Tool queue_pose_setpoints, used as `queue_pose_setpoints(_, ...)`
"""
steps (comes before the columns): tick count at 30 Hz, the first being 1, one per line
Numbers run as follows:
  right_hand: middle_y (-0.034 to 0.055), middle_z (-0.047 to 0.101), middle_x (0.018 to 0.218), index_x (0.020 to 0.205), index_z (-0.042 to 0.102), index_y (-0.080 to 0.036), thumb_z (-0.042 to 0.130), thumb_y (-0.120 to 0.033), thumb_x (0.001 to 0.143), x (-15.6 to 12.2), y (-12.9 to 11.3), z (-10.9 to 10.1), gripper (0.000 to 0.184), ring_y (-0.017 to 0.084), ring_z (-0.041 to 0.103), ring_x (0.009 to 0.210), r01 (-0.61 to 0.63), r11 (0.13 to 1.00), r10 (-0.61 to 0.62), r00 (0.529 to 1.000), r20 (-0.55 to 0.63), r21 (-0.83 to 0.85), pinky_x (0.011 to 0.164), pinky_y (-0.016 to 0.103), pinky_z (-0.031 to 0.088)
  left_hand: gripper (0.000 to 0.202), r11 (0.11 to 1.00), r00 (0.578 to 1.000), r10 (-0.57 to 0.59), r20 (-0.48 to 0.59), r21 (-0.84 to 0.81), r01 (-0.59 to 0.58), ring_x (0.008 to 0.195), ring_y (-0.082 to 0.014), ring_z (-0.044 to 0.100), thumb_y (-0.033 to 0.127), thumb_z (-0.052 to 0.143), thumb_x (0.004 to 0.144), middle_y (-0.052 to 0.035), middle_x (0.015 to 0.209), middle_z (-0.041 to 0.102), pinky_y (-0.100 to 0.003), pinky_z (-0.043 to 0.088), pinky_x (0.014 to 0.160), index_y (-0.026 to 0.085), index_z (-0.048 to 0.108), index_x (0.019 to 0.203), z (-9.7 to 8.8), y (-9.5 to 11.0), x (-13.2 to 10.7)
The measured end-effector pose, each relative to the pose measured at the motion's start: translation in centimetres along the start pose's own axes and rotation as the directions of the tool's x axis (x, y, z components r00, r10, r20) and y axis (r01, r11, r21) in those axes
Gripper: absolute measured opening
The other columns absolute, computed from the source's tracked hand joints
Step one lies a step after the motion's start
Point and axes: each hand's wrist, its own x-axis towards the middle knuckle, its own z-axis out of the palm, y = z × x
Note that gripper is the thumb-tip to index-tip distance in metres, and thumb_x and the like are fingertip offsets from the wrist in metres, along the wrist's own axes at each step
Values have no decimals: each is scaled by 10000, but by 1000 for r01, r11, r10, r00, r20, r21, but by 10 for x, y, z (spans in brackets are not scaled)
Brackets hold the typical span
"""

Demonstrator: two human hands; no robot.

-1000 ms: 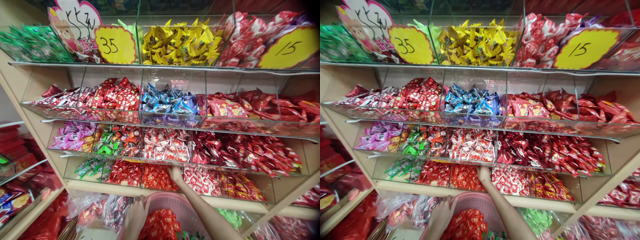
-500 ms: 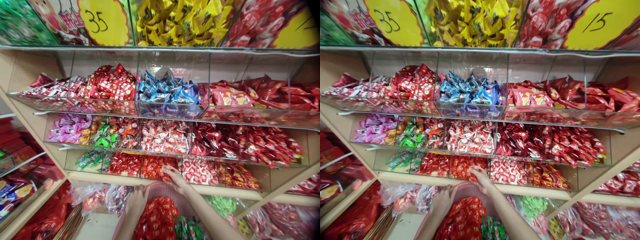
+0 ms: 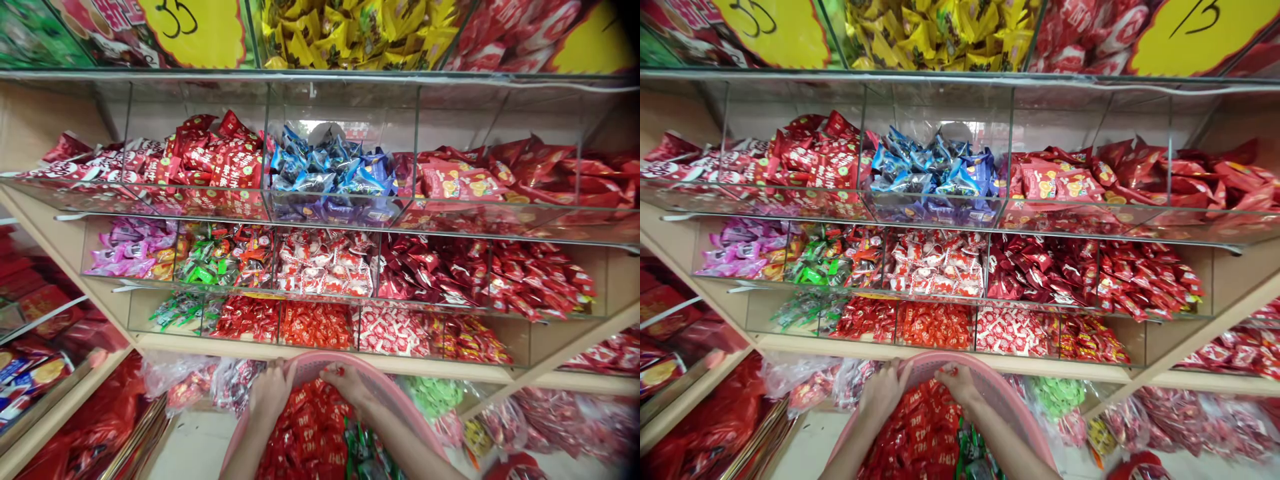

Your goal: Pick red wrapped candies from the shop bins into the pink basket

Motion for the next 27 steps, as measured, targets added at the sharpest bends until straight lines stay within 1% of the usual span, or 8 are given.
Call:
queue_pose_setpoints(4,-49,503,492,662,494,-210,681,-383,592,9,4,17,264,113,479,455,-14,1000,13,999,-47,-24,450,251,417,593,1000,1000,-3,-5,5,3,772,-224,647,521,148,880,-138,978,650,-306,446,645,148,546,1113,-1,0,-1)
queue_pose_setpoints(7,-42,519,501,665,507,-206,681,-386,592,14,7,23,261,115,483,449,-2,1000,2,999,-40,-5,446,251,413,586,1000,1000,4,-23,0,-4,774,-230,647,519,156,881,-134,950,660,-304,446,644,146,552,1098,-3,1,-2)
queue_pose_setpoints(11,-21,567,585,691,522,-196,674,-377,610,12,6,12,250,120,533,524,-22,994,25,999,-22,109,510,251,446,584,1000,1000,1,-17,-12,-2,774,-233,649,518,160,881,-134,929,669,-302,443,637,146,556,1094,-2,-1,-2)
queue_pose_setpoints(14,-6,596,653,713,534,-197,670,-361,637,5,2,-1,226,117,560,575,-125,960,129,992,-2,251,584,259,477,586,1000,999,5,-36,0,-6,781,-239,648,512,161,883,-139,929,670,-312,446,651,139,550,1113,2,-2,-1)
queue_pose_setpoints(17,-5,608,691,743,552,-199,651,-288,662,-3,-3,-9,156,113,578,639,-214,882,208,976,60,420,670,263,501,593,1000,999,9,-48,5,-9,774,-248,648,519,161,880,-134,896,676,-323,450,655,136,549,1115,5,-3,0)
queue_pose_setpoints(20,-9,615,714,746,567,-188,597,-209,679,-13,-8,-13,76,102,585,697,-267,823,200,962,185,500,762,264,505,601,1000,999,7,-35,-8,-8,775,-249,648,526,152,878,-130,898,676,-327,453,662,144,555,1109,4,-2,0)
queue_pose_setpoints(23,-9,631,772,774,579,-181,560,-153,668,-21,-11,-14,111,103,594,768,-265,833,147,952,268,485,823,281,493,601,1000,1000,6,4,-17,-6,805,-235,644,519,151,881,-144,935,667,-316,453,693,146,542,1144,0,-2,-1)
queue_pose_setpoints(27,5,641,777,818,590,-177,644,-164,628,-27,-7,-13,197,130,605,816,-226,874,91,946,312,430,809,301,495,605,1000,999,12,32,-3,-12,835,-236,639,508,154,884,-160,962,657,-319,452,717,134,513,1197,-4,-1,-2)
